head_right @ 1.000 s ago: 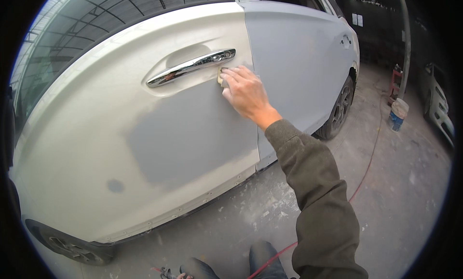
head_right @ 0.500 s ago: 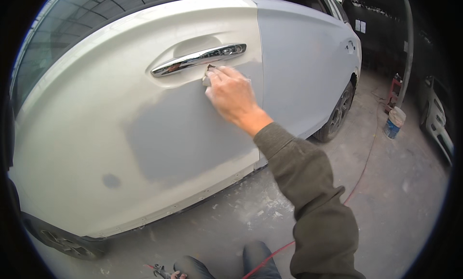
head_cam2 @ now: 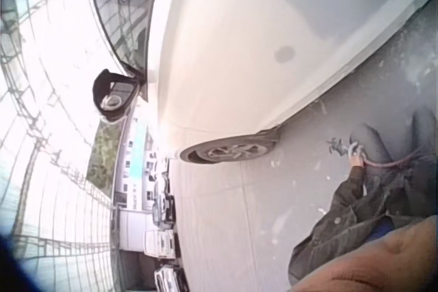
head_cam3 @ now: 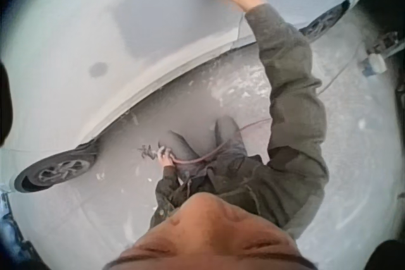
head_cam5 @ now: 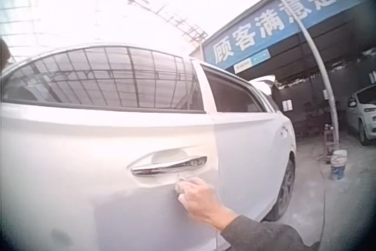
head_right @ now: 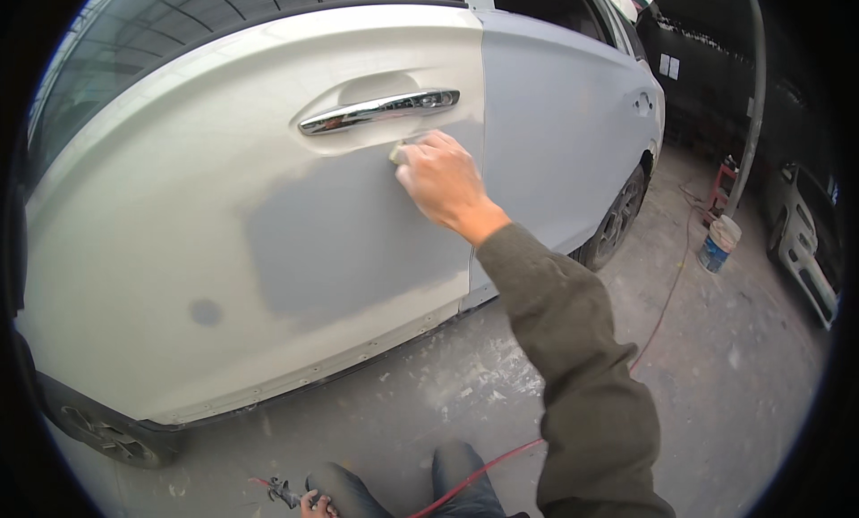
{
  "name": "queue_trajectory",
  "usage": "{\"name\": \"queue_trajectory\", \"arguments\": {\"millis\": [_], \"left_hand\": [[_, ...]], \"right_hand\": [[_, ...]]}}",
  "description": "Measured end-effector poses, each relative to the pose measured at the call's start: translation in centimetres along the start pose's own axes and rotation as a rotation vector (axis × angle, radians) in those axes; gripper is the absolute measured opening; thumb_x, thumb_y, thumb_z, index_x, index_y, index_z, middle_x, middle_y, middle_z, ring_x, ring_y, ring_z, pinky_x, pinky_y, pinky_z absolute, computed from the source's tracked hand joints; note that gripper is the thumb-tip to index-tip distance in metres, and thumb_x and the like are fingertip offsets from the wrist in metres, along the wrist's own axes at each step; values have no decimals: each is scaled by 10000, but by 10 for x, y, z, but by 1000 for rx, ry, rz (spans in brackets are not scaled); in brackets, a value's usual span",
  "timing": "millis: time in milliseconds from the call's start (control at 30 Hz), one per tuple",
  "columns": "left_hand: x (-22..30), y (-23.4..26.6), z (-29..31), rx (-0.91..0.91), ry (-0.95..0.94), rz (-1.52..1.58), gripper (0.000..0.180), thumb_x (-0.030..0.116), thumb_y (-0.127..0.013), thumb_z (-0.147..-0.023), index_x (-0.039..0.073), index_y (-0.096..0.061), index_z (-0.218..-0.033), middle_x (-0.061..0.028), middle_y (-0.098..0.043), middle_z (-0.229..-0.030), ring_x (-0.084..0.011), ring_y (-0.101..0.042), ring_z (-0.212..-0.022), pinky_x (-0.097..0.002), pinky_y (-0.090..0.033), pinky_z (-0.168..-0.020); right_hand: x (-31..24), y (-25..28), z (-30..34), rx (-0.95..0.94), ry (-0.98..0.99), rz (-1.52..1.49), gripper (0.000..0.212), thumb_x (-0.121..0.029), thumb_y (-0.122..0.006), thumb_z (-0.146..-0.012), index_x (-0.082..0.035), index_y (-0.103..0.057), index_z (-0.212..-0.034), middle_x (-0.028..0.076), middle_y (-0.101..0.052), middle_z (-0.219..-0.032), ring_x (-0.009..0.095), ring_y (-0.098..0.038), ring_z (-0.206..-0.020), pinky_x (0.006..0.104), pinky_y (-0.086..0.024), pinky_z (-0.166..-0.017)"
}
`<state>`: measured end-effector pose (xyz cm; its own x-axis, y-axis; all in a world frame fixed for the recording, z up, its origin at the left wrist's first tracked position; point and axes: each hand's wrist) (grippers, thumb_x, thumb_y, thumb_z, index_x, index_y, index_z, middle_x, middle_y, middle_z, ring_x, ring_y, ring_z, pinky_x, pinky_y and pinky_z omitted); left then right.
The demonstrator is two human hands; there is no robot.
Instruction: The person sands the side panels of a white car using a sanding block and an air blower. They alternate between sanding the rear door, quarter panel, and front door, then blow off dust with the air blower.
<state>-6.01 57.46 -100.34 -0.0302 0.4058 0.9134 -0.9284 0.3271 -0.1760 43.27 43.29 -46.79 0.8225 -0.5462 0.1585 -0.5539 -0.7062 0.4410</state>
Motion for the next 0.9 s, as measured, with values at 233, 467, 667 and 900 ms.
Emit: {"name": "queue_trajectory", "arguments": {"millis": [233, 467, 667, 900], "left_hand": [[-12, 11, -8, -34, -22, 57, 357, 12, -690, -800, 95, -591, -1134, -84, -602, -740, -178, -524, -517, -293, -427, -486], [-11, 8, 1, 45, 2, 47, 363, 8, -691, -796, 88, -597, -1137, -89, -620, -807, -176, -539, -556, -294, -445, -506], [-26, 6, -5, 2, -13, 22, 356, 7, -705, -794, 89, -606, -1126, -89, -626, -827, -173, -548, -573, -295, -457, -518], [-11, -9, -12, -7, 6, -26, 336, 17, -699, -806, 106, -618, -1119, -89, -635, -851, -174, -562, -618, -303, -469, -542]], "right_hand": [[9, 9, 3, 109, 142, 111, 343, -131, -631, -833, 16, -662, -1141, 161, -669, -1210, 307, -592, -1187, 413, -478, -1023], [-71, -49, -2, 125, 110, -110, 479, -122, -630, -808, 50, -606, -1255, 208, -604, -1325, 328, -554, -1258, 412, -408, -1111], [-60, -29, -5, 95, 44, -126, 380, -122, -605, -825, 47, -653, -1161, 194, -646, -1254, 328, -567, -1230, 419, -432, -1092], [-57, -32, -12, 160, 63, -125, 326, -124, -629, -809, 34, -688, -1087, 174, -688, -1166, 301, -602, -1166, 408, -452, -1067]]}}
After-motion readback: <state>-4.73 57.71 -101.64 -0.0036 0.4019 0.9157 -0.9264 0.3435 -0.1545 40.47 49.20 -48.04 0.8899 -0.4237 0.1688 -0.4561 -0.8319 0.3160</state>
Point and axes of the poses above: each hand's wrist, its own z-axis away from the middle knuckle, its own y-axis out of the back of the hand, x = y × z
